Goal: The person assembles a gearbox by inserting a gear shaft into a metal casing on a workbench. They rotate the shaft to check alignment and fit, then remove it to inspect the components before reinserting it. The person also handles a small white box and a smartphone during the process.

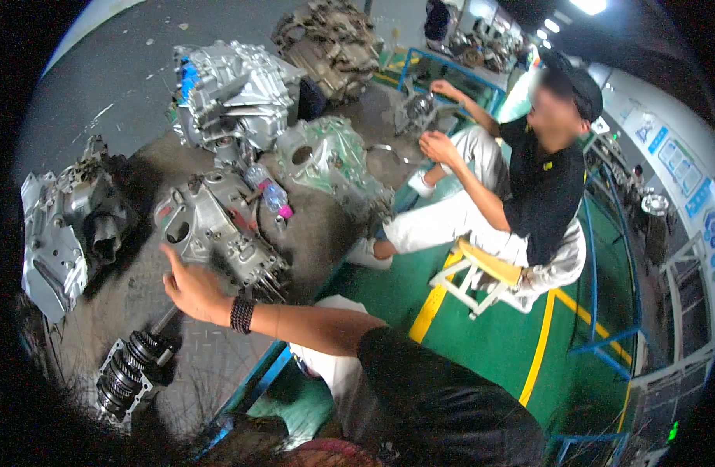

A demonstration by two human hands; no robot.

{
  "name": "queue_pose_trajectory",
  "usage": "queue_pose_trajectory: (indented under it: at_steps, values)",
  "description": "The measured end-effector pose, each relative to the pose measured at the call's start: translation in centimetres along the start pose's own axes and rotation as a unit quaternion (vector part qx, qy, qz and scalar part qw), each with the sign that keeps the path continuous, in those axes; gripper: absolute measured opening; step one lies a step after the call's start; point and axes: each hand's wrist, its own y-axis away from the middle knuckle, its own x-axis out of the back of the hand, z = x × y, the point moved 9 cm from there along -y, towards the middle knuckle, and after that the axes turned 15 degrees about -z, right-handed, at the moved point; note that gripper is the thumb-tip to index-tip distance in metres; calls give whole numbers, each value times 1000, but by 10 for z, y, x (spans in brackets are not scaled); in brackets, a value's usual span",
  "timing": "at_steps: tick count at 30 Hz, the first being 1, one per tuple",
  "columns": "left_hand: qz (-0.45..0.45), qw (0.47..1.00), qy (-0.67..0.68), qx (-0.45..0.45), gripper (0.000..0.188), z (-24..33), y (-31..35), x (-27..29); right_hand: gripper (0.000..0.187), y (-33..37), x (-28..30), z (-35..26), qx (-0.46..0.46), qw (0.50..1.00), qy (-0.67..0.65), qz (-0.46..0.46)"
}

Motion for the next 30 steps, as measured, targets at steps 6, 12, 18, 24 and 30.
queue_pose_trajectory:
  at_steps: [6, 12, 18, 24, 30]
  values:
    - [56, 997, 57, -11, 21, 15, -5, 26, 50, 4, -55, -6, 43, 973, 23, -226]
    - [50, 998, 49, -12, 23, 24, -13, 31, 28, 10, -45, -13, 103, 984, -31, -141]
    - [42, 998, 49, -2, 25, 28, -13, 29, 49, 24, -88, -38, 251, 952, 84, -154]
    - [34, 999, 43, 3, 27, 25, -9, 24, 33, 27, -99, -31, 299, 943, 74, -126]
    - [22, 999, 28, 0, 30, 12, -3, 18, 33, 35, -84, -38, 283, 948, 93, -114]
